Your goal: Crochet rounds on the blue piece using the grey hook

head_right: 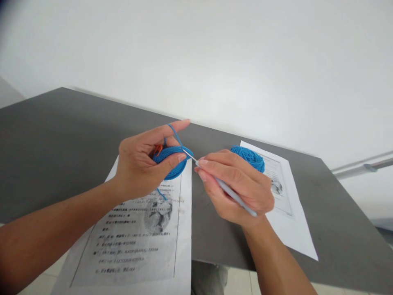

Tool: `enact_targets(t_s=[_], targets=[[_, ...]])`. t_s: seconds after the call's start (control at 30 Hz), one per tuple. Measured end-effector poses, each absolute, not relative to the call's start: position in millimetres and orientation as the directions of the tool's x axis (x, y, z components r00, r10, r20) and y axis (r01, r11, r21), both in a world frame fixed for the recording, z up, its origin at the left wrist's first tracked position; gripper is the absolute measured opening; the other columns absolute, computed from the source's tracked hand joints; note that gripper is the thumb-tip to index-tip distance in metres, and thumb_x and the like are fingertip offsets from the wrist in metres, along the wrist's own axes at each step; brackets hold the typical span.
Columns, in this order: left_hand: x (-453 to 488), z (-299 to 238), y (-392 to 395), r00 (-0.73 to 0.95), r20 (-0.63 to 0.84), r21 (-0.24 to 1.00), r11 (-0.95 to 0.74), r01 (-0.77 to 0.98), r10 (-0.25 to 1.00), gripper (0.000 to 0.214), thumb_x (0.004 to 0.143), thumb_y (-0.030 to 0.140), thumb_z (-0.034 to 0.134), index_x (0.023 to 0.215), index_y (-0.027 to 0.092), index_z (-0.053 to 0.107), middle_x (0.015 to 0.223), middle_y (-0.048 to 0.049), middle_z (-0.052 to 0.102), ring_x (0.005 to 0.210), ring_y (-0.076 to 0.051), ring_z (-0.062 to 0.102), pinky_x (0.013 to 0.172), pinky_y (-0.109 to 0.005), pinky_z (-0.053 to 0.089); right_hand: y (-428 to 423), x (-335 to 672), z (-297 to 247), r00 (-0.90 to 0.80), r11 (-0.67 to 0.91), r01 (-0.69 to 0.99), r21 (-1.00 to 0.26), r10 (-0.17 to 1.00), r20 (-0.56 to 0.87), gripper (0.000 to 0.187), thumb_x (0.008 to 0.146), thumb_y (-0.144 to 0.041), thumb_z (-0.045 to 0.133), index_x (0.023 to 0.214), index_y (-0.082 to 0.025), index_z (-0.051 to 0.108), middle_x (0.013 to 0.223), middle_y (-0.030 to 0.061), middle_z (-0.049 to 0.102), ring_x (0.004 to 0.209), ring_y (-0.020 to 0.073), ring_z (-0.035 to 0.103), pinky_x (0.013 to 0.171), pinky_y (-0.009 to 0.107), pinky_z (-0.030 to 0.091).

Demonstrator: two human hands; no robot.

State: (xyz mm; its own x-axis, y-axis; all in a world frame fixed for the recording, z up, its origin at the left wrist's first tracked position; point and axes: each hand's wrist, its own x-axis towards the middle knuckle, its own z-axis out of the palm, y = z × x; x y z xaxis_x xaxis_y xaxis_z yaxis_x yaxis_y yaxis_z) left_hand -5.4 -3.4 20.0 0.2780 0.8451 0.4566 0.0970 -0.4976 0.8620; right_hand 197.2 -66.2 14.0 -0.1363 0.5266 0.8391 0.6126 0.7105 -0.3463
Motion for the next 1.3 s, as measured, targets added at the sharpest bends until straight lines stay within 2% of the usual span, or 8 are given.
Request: enact_targets(t_s=[0.17,0.27,0.43,0.6,0.8,0.93,1.07,1.3], targets=[[-5.4,17.9,-3.3,0.268,0.478,0.841,-0.524,0.135,0.837,0.051,0.089,0.02,0.074,0.139,0.023,0.077,0.073,0.0024,0.065,0.06,-0.013,0.044,0.062,-0.029,0.049,-65.9,196.9,16.2,-0.219,0.722,0.635,-0.276,0.511,0.831,0.065,0.083,-0.004,0.082,0.134,-0.044,0.076,0.105,0.001,0.085,0.082,0.0257,0.08,0.068,0.043,0.069],[-4.9,18.6,-4.4,0.259,0.452,0.868,-0.488,0.093,0.854,0.051,0.086,0.019,0.076,0.137,0.022,0.078,0.072,0.0035,0.063,0.06,-0.012,0.044,0.062,-0.029,0.05,-65.9,194.1,15.0,-0.144,0.72,0.58,-0.38,0.55,0.823,0.053,0.083,-0.006,0.083,0.125,-0.039,0.081,0.102,0.0024,0.085,0.082,0.025,0.081,0.069,0.042,0.069],[-5.0,23.1,-7.6,0.318,0.312,0.95,-0.285,-0.129,0.896,0.055,0.081,0.019,0.083,0.135,0.016,0.077,0.072,0.0032,0.063,0.06,-0.011,0.051,0.054,-0.025,0.047,-59.9,183.9,10.4,0.172,0.643,0.1,-0.759,0.74,0.65,0.011,0.096,-0.024,0.077,0.102,-0.029,0.085,0.086,0.0018,0.082,0.06,0.0184,0.076,0.052,0.034,0.067],[-3.5,23.4,-8.7,0.356,0.229,0.961,-0.152,-0.232,0.906,0.056,0.077,0.018,0.088,0.131,0.013,0.078,0.075,0.0023,0.067,0.064,-0.012,0.062,0.056,-0.024,0.051,-55.7,172.9,4.9,0.196,0.545,-0.124,-0.829,0.833,0.518,0.009,0.095,-0.032,0.081,0.101,-0.026,0.083,0.083,-0.0001,0.083,0.065,0.0176,0.078,0.059,0.034,0.073],[-0.7,22.3,-6.7,0.356,0.229,0.961,-0.152,-0.231,0.906,0.053,0.076,0.018,0.089,0.128,0.014,0.078,0.077,0.0019,0.069,0.07,-0.014,0.067,0.062,-0.025,0.056,-57.8,171.5,-0.3,0.243,0.542,-0.064,-0.838,0.823,0.514,0.012,0.092,-0.034,0.085,0.102,-0.027,0.084,0.088,0.0004,0.084,0.069,0.0179,0.079,0.062,0.034,0.073],[1.0,21.7,-4.7,0.362,0.23,0.965,-0.162,-0.208,0.903,0.05,0.077,0.02,0.087,0.126,0.013,0.079,0.074,0.0033,0.065,0.069,-0.012,0.062,0.059,-0.023,0.051,-58.7,173.6,-2.2,0.23,0.598,0.088,-0.796,0.766,0.601,0.015,0.095,-0.026,0.081,0.11,-0.029,0.084,0.092,0.001,0.081,0.072,0.0161,0.078,0.066,0.033,0.071],[2.4,21.5,-3.3,0.376,0.195,0.969,-0.118,-0.218,0.906,0.071,0.074,0.017,0.088,0.142,0.008,0.07,0.074,0.0046,0.063,0.067,-0.011,0.059,0.061,-0.024,0.052,-60.2,174.3,-1.9,0.178,0.637,0.249,-0.729,0.71,0.681,0.023,0.094,-0.017,0.079,0.112,-0.03,0.085,0.1,0.0035,0.078,0.076,0.016,0.078,0.065,0.032,0.071],[0.6,20.6,-2.3,0.399,0.183,0.963,-0.082,-0.258,0.899,0.079,0.069,0.018,0.093,0.144,0.011,0.07,0.074,0.0046,0.063,0.064,-0.011,0.057,0.057,-0.024,0.049,-56.5,183.3,-1.3,0.12,0.634,0.127,-0.763,0.754,0.646,0.017,0.097,-0.026,0.078,0.112,-0.031,0.085,0.1,0.0027,0.077,0.073,0.0169,0.078,0.064,0.034,0.073]])
